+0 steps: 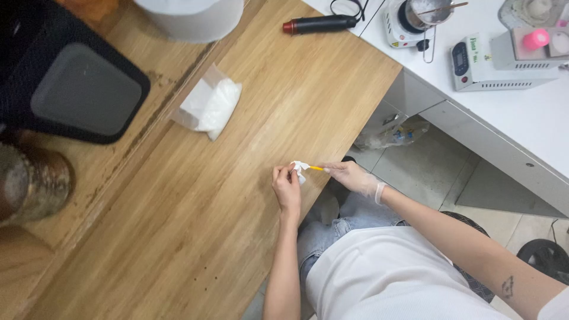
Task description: Melting and stirring wax in a small pot using a heat gun and a spoon to prepare it for candle making.
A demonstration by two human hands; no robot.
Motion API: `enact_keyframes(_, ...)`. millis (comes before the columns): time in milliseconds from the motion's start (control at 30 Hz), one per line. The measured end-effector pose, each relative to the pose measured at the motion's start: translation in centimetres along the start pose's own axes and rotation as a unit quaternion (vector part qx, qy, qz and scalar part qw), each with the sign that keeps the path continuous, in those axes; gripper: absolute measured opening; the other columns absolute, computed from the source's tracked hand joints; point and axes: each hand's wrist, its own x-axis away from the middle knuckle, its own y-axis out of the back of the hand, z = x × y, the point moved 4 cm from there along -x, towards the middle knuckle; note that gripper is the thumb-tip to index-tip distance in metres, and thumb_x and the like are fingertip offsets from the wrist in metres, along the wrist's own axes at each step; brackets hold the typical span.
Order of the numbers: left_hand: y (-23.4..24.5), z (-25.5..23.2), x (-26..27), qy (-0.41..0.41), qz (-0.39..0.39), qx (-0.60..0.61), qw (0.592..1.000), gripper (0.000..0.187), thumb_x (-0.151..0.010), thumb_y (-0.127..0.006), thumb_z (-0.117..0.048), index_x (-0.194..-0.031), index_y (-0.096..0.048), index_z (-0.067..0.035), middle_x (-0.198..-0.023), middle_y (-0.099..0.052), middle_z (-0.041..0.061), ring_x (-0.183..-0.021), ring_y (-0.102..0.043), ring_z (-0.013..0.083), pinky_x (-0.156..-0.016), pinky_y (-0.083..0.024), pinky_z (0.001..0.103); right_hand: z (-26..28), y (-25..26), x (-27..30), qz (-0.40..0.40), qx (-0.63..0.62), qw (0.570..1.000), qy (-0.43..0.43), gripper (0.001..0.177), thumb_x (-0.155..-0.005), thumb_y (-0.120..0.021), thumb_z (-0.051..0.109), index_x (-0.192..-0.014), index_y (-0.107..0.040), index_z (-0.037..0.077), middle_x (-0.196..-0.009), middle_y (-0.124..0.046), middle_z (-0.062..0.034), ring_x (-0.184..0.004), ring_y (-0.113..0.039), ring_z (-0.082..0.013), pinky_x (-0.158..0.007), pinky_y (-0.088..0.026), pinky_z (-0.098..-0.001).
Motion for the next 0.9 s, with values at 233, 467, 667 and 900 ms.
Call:
enact_keyframes(233, -3.2, -9.4, -2.4, -0.026, 0.027, 0.069, 0.997, 0.019, -0.093, -0.064, 0.003, -0.11, -0.072, 0.003, -0.107, -0.061, 0.013, -0.089, -0.07, 0.0243, -0.072, -0.06, 0.033, 2.9, 6.9, 2.6, -0.054, -0.046, 0.997, -0.034, 0.04, -0.102, -0.059, 0.031, -0.136, -0.071, 0.014, -0.093, -0.066, 0.0035, -0.085, -0.051, -0.0045, -0.076, -0.045, -0.0221)
enact_keyframes(467, -7.6, -10.6, -7.3, 0.055, 0.039, 0.13, 0.989, 0.015, -0.096, -0.065, -0.005, -0.108, -0.069, 0.003, -0.106, -0.064, 0.01, -0.086, -0.074, 0.0189, -0.073, -0.061, 0.03, 5.6, 17.2, 3.4, -0.186, -0.196, 0.959, -0.09, 0.042, -0.102, -0.055, 0.035, -0.14, -0.067, 0.02, -0.066, -0.043, 0.006, -0.061, -0.038, -0.0068, -0.056, -0.039, -0.0237)
enact_keyframes(667, -13.6, -11.0, -10.0, 0.138, 0.01, 0.092, 0.986, 0.019, -0.098, -0.065, -0.011, -0.114, -0.067, 0.0, -0.096, -0.075, 0.012, -0.085, -0.076, 0.0187, -0.071, -0.059, 0.03, 7.7, 28.4, 2.7, -0.295, -0.159, 0.942, 0.026, 0.043, -0.104, -0.054, 0.026, -0.145, -0.062, 0.019, -0.08, -0.05, 0.0047, -0.066, -0.043, -0.0078, -0.062, -0.041, -0.0238)
enact_keyframes(900, -24.2, -15.2, -14.8, 0.074, -0.049, 0.003, 0.996, 0.019, -0.095, -0.066, -0.009, -0.112, -0.069, -0.001, -0.107, -0.07, 0.015, -0.088, -0.071, 0.0246, -0.069, -0.057, 0.037, 7.0, 42.4, -0.8, -0.437, 0.06, 0.893, 0.088, 0.039, -0.1, -0.058, 0.015, -0.139, -0.064, 0.014, -0.112, -0.073, -0.0196, -0.091, -0.073, -0.0302, -0.081, -0.055, -0.0368)
